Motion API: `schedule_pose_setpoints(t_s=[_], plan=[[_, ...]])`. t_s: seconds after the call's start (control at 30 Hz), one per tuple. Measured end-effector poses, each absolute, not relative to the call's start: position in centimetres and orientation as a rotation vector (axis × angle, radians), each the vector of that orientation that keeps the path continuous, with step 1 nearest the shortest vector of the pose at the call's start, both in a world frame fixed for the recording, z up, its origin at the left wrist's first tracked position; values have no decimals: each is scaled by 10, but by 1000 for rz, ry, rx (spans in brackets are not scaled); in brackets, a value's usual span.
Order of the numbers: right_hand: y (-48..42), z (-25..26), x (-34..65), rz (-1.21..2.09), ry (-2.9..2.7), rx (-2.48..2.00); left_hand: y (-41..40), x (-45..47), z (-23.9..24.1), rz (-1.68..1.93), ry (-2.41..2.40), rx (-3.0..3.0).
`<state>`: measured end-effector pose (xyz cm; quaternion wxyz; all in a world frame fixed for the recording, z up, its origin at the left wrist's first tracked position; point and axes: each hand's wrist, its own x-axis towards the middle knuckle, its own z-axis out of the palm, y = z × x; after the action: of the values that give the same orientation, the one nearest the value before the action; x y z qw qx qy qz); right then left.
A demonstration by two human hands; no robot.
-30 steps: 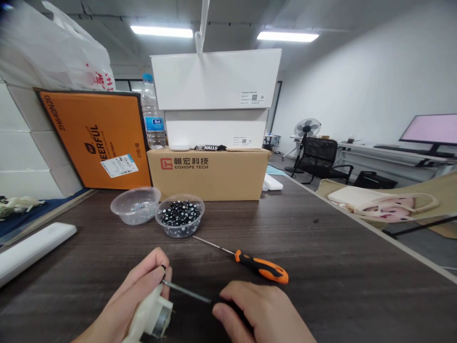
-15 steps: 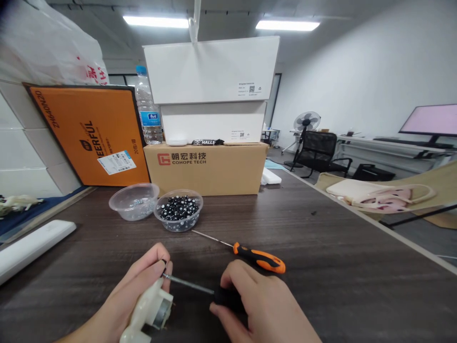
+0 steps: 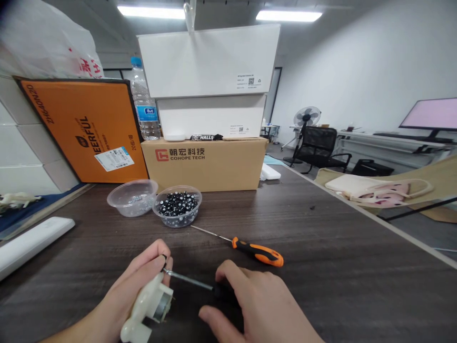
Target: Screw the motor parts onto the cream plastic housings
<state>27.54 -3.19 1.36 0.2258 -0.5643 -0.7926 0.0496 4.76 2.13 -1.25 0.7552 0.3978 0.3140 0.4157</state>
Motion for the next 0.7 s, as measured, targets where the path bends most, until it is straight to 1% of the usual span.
schedule_pose_setpoints(t_s=[0.17, 0.3, 0.47, 0.63, 0.7], plan=[[-26, 21, 275, 198, -2149, -1616, 21, 47, -17, 940, 729, 922], [-28, 23, 274, 293, -2079, -1500, 20, 45, -18, 910, 733, 953], [-36, 26, 273, 200, -2010, -1359, 21, 45, -15, 919, 740, 955], [-30, 18, 274, 163, -2282, -1506, 24, 42, -22, 934, 757, 955], [-28, 16, 274, 136, -2307, -1583, 25, 42, -25, 951, 766, 976]])
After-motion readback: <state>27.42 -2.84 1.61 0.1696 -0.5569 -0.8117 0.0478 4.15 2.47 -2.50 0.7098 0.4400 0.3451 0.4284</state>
